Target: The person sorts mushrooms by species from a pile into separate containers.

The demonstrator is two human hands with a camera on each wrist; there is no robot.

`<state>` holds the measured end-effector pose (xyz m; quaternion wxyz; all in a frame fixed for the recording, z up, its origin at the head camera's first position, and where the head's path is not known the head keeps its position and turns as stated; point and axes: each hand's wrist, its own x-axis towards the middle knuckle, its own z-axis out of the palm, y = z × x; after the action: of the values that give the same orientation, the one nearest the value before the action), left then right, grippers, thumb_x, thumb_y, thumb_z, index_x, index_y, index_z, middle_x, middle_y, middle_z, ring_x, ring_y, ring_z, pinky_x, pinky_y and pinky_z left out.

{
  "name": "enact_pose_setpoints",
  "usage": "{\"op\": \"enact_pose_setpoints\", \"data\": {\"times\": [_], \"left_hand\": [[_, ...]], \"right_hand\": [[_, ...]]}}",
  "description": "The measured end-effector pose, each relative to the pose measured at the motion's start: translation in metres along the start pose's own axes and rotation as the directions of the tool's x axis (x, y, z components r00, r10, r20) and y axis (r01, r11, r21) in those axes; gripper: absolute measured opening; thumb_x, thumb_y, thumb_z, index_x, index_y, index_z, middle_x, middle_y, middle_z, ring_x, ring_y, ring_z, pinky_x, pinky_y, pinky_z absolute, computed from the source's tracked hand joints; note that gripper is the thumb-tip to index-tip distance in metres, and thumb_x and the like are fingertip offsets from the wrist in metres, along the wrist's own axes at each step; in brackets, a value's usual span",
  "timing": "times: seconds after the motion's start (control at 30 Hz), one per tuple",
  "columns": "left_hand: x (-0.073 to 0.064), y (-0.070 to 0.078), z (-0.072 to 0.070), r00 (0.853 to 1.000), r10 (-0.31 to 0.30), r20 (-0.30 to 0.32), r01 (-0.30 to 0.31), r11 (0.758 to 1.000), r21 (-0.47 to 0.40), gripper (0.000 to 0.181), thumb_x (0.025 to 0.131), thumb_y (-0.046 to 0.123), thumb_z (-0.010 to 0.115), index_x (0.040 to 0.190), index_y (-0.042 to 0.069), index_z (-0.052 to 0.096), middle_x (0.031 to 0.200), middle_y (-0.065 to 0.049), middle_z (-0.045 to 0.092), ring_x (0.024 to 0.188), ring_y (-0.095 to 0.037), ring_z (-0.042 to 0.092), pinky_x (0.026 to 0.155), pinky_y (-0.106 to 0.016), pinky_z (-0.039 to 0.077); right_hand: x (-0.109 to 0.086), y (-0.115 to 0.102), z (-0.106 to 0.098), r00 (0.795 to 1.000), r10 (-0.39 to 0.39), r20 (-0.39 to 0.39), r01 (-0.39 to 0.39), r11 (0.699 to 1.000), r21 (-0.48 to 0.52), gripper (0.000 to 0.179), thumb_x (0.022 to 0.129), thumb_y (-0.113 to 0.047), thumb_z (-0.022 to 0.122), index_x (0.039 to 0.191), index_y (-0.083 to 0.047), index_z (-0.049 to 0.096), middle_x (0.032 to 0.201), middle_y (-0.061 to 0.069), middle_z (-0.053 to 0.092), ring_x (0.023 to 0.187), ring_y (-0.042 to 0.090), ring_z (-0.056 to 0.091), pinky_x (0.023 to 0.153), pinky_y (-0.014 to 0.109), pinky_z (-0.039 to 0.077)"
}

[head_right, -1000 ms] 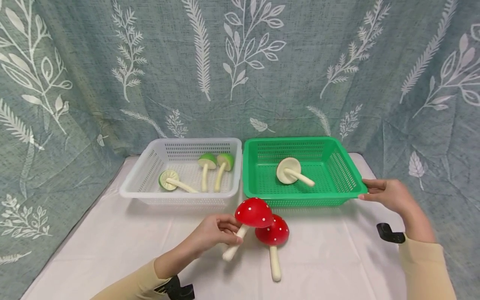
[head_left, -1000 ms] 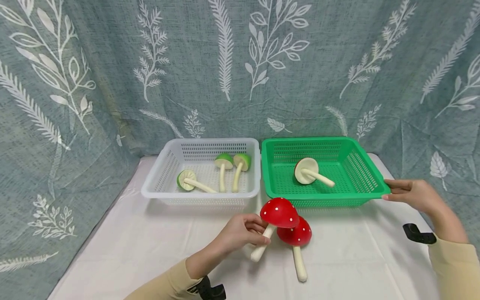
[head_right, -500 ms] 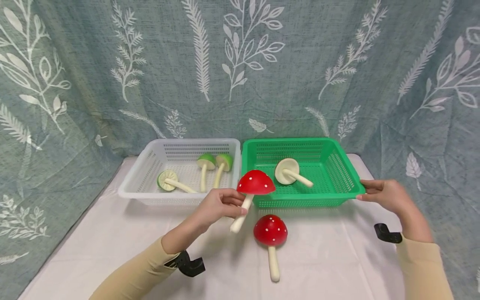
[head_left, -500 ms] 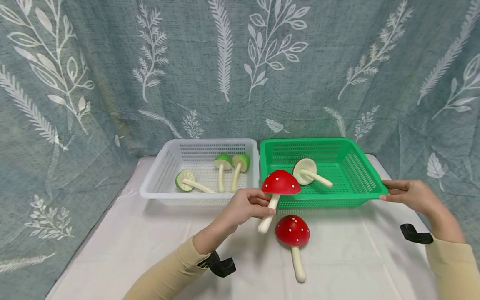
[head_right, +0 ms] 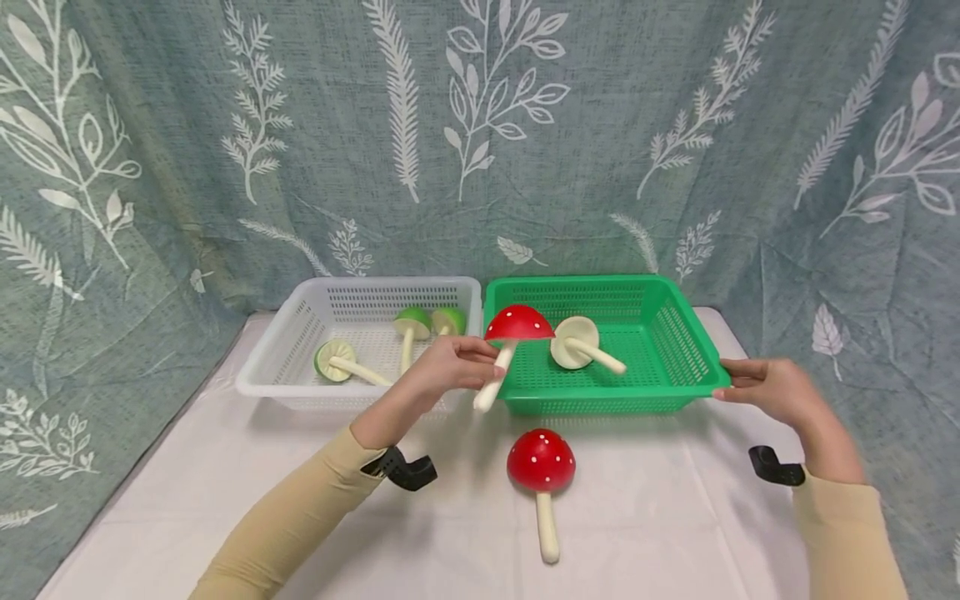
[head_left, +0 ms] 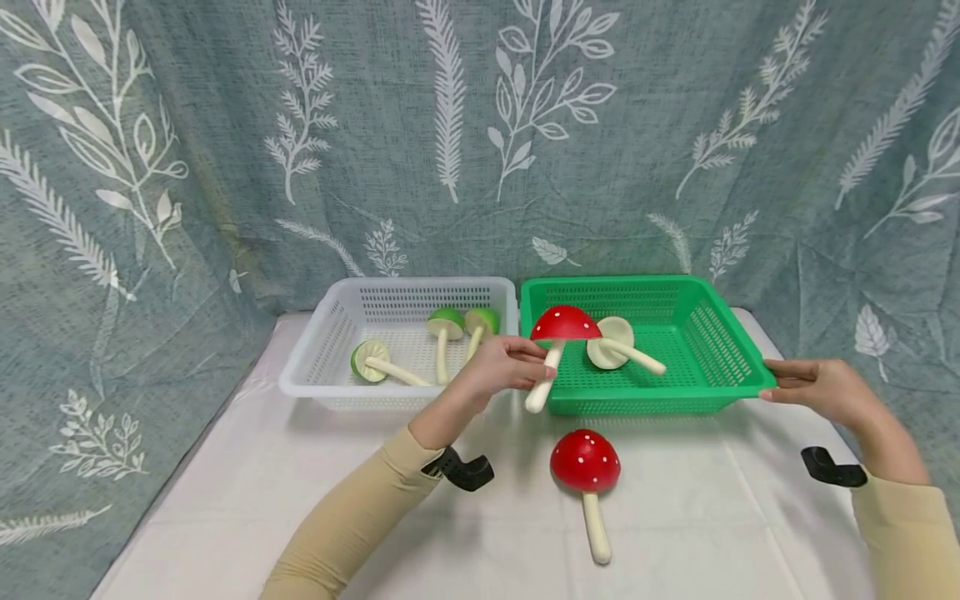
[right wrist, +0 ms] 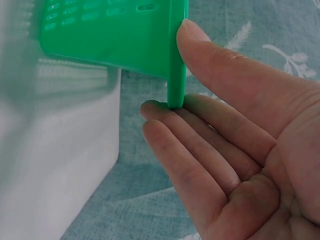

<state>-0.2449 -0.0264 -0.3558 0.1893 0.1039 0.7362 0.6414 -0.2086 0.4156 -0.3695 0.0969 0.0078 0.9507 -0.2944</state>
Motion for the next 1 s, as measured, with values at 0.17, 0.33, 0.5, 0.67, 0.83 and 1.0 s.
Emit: {"op": "enact_pose_setpoints", "data": {"times": [0.17, 0.33, 0.5, 0.67, 0.83, 1.0], "left_hand": [[0.021, 0.007, 0.001, 0.999, -0.033, -0.026, 0.033, 0.999, 0.025, 0.031, 0.081, 0.01, 0.073, 0.109, 0.001, 0.067, 0.098, -0.008, 0.071, 0.078, -0.01, 0.064, 0.076, -0.03, 0.056], [0.037, 0.012, 0.001, 0.997, -0.071, -0.022, 0.072, 0.996, 0.049, 0.031, 0.082, 0.014, 0.073, 0.111, 0.004, 0.067, 0.094, -0.003, 0.066, 0.08, -0.012, 0.063, 0.08, -0.031, 0.055], [0.051, 0.016, 0.002, 0.994, -0.106, -0.024, 0.107, 0.994, 0.022, 0.032, 0.083, 0.012, 0.072, 0.113, 0.002, 0.066, 0.094, -0.005, 0.065, 0.079, -0.014, 0.063, 0.081, -0.03, 0.056], [0.065, 0.021, 0.005, 0.989, -0.145, -0.04, 0.143, 0.988, -0.053, 0.031, 0.084, 0.009, 0.072, 0.113, 0.0, 0.065, 0.094, -0.007, 0.064, 0.078, -0.016, 0.062, 0.08, -0.031, 0.056], [0.079, 0.025, 0.007, 0.98, -0.186, -0.067, 0.177, 0.977, -0.121, 0.033, 0.083, 0.007, 0.073, 0.113, 0.0, 0.063, 0.104, -0.012, 0.063, 0.078, -0.018, 0.062, 0.078, -0.031, 0.056], [0.089, 0.028, 0.009, 0.979, -0.184, -0.085, 0.175, 0.978, -0.112, 0.036, 0.082, 0.008, 0.074, 0.115, 0.0, 0.063, 0.118, -0.014, 0.059, 0.084, -0.02, 0.062, 0.081, -0.032, 0.056]], "right_hand": [[0.0, 0.001, 0.0, 1.0, -0.003, -0.012, 0.003, 1.0, -0.002, 0.082, 0.085, -0.048, 0.067, 0.142, 0.002, 0.038, 0.125, 0.03, 0.056, 0.121, 0.052, 0.043, 0.089, 0.06, 0.044], [-0.001, 0.001, 0.001, 1.0, 0.003, -0.009, -0.003, 1.0, 0.005, 0.082, 0.085, -0.048, 0.067, 0.143, 0.002, 0.038, 0.124, 0.028, 0.058, 0.122, 0.053, 0.042, 0.089, 0.06, 0.044], [-0.001, 0.0, 0.001, 1.0, -0.002, -0.011, 0.002, 1.0, 0.006, 0.082, 0.085, -0.048, 0.067, 0.142, 0.002, 0.038, 0.123, 0.028, 0.058, 0.122, 0.053, 0.042, 0.089, 0.06, 0.044], [0.001, 0.001, -0.001, 1.0, 0.004, -0.001, -0.004, 1.0, 0.001, 0.085, 0.084, -0.052, 0.066, 0.143, 0.002, 0.037, 0.126, 0.029, 0.056, 0.121, 0.053, 0.042, 0.089, 0.06, 0.044], [0.001, 0.001, -0.001, 0.999, 0.021, 0.031, -0.022, 0.999, 0.03, 0.088, 0.083, -0.054, 0.066, 0.145, 0.0, 0.035, 0.13, 0.029, 0.052, 0.124, 0.053, 0.039, 0.09, 0.061, 0.043], [0.001, 0.002, 0.0, 0.999, 0.018, 0.028, -0.019, 0.999, 0.034, 0.088, 0.083, -0.054, 0.066, 0.145, 0.0, 0.035, 0.13, 0.029, 0.052, 0.125, 0.053, 0.039, 0.091, 0.062, 0.043]]}}
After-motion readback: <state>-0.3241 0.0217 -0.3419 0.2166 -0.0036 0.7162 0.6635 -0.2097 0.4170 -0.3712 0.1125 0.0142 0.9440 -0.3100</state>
